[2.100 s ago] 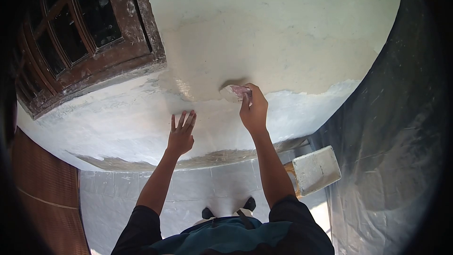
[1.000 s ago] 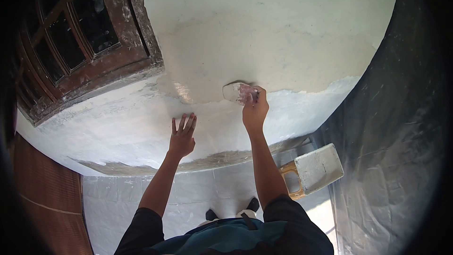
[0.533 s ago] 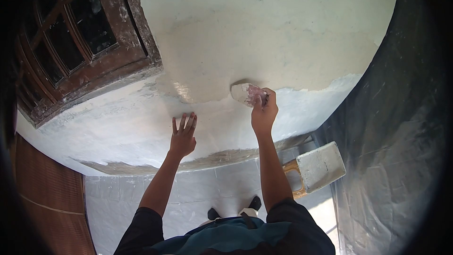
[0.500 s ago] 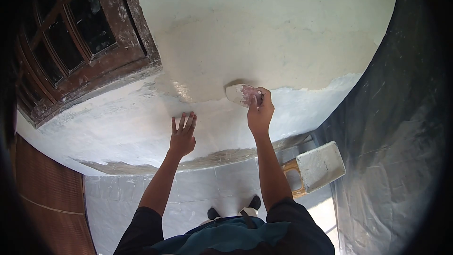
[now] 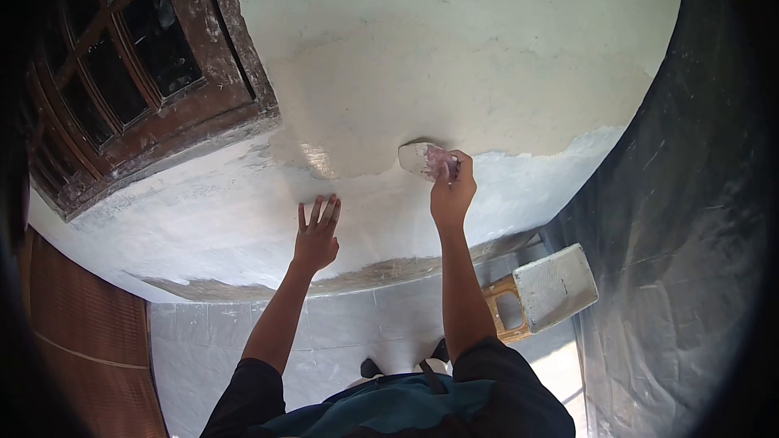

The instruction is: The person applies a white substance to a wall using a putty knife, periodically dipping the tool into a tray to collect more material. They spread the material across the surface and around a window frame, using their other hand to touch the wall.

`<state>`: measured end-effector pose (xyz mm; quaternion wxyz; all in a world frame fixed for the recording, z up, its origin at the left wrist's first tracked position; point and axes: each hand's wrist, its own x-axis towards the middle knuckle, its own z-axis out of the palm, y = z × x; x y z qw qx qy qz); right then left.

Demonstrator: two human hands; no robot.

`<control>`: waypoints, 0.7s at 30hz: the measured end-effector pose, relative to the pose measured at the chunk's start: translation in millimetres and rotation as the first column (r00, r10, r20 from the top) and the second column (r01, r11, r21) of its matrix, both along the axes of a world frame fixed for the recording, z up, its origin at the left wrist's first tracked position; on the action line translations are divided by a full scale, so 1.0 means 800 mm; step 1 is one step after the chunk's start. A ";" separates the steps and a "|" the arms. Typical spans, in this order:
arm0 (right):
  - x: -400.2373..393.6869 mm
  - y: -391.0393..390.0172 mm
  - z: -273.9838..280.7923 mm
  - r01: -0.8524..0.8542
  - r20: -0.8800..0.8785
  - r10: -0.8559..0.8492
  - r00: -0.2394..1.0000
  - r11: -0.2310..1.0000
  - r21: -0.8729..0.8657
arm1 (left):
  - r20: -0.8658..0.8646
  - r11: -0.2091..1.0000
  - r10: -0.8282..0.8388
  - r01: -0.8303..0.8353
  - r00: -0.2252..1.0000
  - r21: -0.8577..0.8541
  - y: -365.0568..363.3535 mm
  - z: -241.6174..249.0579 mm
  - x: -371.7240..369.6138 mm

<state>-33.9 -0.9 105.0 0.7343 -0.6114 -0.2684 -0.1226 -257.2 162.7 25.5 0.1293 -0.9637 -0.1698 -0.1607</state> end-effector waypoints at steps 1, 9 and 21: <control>0.000 -0.002 -0.005 -0.047 -0.054 0.056 0.997 0.987 0.152 | -0.002 1.000 0.000 0.000 1.000 -0.005 0.000 -0.001 -0.001; -0.031 0.026 0.006 -0.017 0.126 0.033 0.991 0.992 -0.127 | -0.008 1.000 0.010 -0.010 1.000 0.027 -0.001 -0.006 0.003; -0.044 0.035 0.000 -0.075 -0.007 0.075 0.997 0.993 -0.086 | -0.022 1.000 0.020 -0.019 1.000 0.025 -0.001 -0.005 0.002</control>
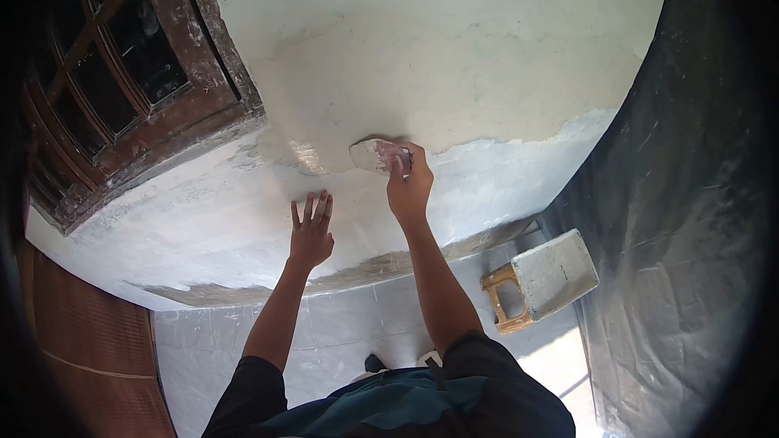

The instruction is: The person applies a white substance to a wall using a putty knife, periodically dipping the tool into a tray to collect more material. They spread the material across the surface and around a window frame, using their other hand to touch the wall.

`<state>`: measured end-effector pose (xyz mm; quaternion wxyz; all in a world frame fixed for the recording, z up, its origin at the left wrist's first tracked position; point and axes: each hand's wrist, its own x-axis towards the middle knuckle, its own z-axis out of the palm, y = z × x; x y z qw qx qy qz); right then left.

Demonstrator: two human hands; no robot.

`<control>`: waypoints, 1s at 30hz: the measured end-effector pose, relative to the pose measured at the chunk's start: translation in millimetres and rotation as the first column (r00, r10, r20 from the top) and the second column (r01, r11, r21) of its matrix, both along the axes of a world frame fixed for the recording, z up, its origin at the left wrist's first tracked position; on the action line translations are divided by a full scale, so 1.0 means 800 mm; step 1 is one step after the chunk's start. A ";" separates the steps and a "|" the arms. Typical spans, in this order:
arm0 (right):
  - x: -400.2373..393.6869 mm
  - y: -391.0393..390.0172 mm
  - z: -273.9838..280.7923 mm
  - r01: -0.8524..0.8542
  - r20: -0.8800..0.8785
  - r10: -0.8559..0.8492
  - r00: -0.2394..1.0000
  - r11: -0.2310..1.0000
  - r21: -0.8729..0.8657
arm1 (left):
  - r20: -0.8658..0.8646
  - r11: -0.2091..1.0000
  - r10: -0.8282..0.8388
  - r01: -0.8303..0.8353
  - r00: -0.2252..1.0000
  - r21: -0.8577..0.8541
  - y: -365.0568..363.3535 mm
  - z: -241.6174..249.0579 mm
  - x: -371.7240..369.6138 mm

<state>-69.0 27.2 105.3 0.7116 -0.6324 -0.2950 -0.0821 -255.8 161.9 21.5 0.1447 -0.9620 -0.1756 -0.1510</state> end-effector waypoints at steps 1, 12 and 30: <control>0.013 -0.008 -0.005 0.026 -0.086 -0.018 0.996 0.996 0.091 | 0.003 1.000 -0.010 0.010 1.000 0.002 0.000 0.001 -0.001; 0.042 -0.030 -0.020 0.041 -0.098 -0.025 0.995 0.985 0.166 | 0.002 1.000 -0.007 0.007 1.000 -0.007 0.000 0.005 -0.002; 0.032 -0.024 -0.018 -0.043 -0.225 0.094 0.970 0.975 0.219 | 0.075 0.986 0.029 -0.017 0.997 -0.164 -0.029 0.014 0.000</control>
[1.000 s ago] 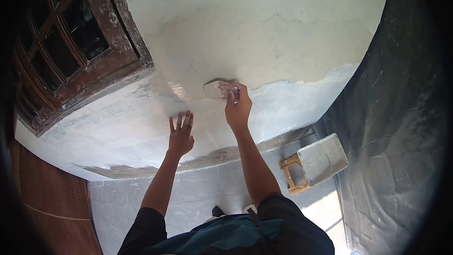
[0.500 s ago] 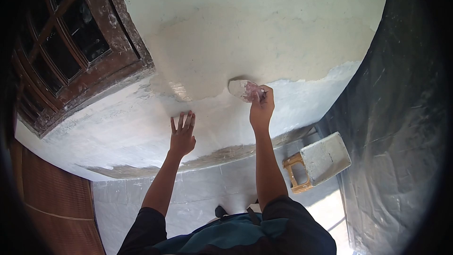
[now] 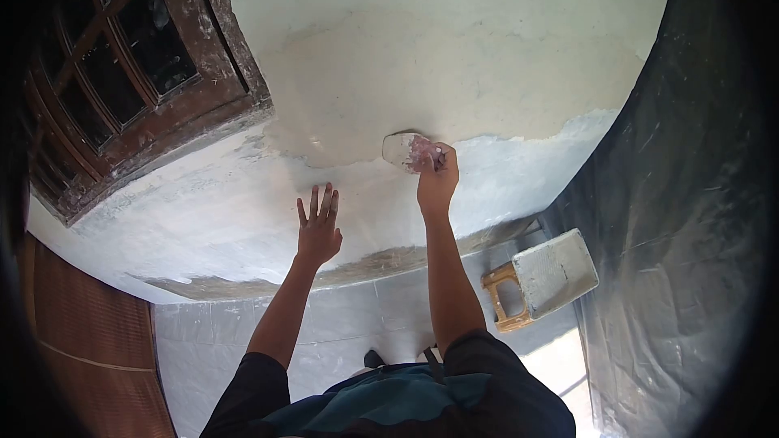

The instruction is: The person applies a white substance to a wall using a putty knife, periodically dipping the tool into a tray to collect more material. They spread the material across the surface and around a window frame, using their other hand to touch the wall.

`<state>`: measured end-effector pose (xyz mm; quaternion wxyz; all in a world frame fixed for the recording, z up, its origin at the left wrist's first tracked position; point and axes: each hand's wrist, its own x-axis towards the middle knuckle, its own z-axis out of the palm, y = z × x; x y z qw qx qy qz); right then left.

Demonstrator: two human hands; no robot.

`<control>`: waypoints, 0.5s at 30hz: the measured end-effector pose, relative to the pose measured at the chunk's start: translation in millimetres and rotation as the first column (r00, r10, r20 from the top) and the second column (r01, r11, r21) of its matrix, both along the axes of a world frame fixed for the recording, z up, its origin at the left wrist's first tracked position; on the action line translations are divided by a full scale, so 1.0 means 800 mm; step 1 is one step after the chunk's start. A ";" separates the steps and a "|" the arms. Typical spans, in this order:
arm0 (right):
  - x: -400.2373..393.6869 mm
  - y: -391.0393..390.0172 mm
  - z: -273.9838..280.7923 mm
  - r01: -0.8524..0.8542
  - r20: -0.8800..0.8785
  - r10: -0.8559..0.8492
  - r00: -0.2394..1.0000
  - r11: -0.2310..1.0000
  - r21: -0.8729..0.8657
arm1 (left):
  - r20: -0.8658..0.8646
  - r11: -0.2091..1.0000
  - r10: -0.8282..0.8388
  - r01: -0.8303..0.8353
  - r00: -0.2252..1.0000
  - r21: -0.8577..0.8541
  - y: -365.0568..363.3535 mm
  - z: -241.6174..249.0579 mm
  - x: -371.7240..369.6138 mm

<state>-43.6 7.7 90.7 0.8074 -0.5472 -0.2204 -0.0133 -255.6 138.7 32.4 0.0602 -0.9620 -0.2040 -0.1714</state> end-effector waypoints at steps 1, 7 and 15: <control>0.000 -0.010 -0.002 0.045 -0.058 -0.043 0.997 0.998 0.036 | 0.012 1.000 0.001 -0.001 1.000 -0.021 -0.003 0.001 0.000; -0.014 -0.070 -0.037 0.083 -0.161 -0.084 0.983 0.996 -0.009 | -0.002 0.995 -0.076 0.076 0.997 -0.058 -0.031 -0.005 0.007; -0.019 -0.156 -0.082 0.198 -0.224 -0.218 0.950 0.974 -0.111 | 0.074 0.903 -0.362 0.370 0.929 -0.219 -0.117 -0.031 0.057</control>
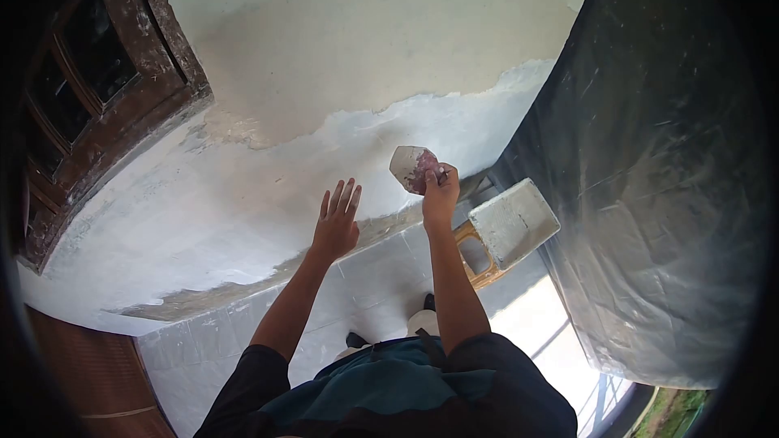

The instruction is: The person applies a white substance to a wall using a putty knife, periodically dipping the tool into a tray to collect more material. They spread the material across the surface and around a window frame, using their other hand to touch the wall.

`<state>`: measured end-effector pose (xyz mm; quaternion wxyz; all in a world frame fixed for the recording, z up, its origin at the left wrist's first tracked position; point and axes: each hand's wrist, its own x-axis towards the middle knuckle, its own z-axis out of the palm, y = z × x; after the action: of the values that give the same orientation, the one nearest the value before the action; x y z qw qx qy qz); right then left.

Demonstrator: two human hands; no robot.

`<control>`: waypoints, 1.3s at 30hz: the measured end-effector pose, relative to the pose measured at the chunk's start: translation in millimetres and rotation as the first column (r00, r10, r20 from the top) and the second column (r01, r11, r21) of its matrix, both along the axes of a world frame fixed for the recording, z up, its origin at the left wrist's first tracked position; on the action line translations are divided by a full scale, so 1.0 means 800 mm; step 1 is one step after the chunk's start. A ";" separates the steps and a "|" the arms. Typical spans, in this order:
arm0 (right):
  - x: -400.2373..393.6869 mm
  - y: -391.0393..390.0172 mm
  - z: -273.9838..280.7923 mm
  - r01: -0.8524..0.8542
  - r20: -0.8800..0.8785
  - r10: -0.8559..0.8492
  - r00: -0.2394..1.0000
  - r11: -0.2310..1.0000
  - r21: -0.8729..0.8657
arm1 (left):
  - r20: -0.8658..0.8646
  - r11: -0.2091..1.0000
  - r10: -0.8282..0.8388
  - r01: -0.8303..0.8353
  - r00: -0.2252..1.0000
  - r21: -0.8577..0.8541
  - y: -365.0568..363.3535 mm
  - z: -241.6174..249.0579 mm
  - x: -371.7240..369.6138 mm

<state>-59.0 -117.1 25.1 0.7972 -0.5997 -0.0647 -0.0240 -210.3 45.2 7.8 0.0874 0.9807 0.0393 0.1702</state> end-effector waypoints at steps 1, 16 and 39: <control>0.004 -0.011 -0.007 0.016 -0.007 -0.016 1.000 1.000 -0.003 | 0.012 0.999 -0.039 0.040 0.999 -0.035 -0.011 -0.004 0.009; 0.125 -0.232 -0.120 0.202 -0.261 -0.216 0.941 0.976 -0.081 | -0.145 0.950 -0.275 0.246 0.950 -0.194 -0.192 -0.097 0.197; 0.279 -0.526 -0.315 0.243 -0.090 -0.738 0.668 0.331 -0.912 | -0.477 0.854 -0.500 0.318 0.723 -0.412 -0.425 -0.251 0.357</control>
<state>164.0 -538.3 -226.6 0.3363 -0.8770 0.3323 -0.0862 75.6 -294.5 -192.8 0.2561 0.9440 -0.1310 -0.1616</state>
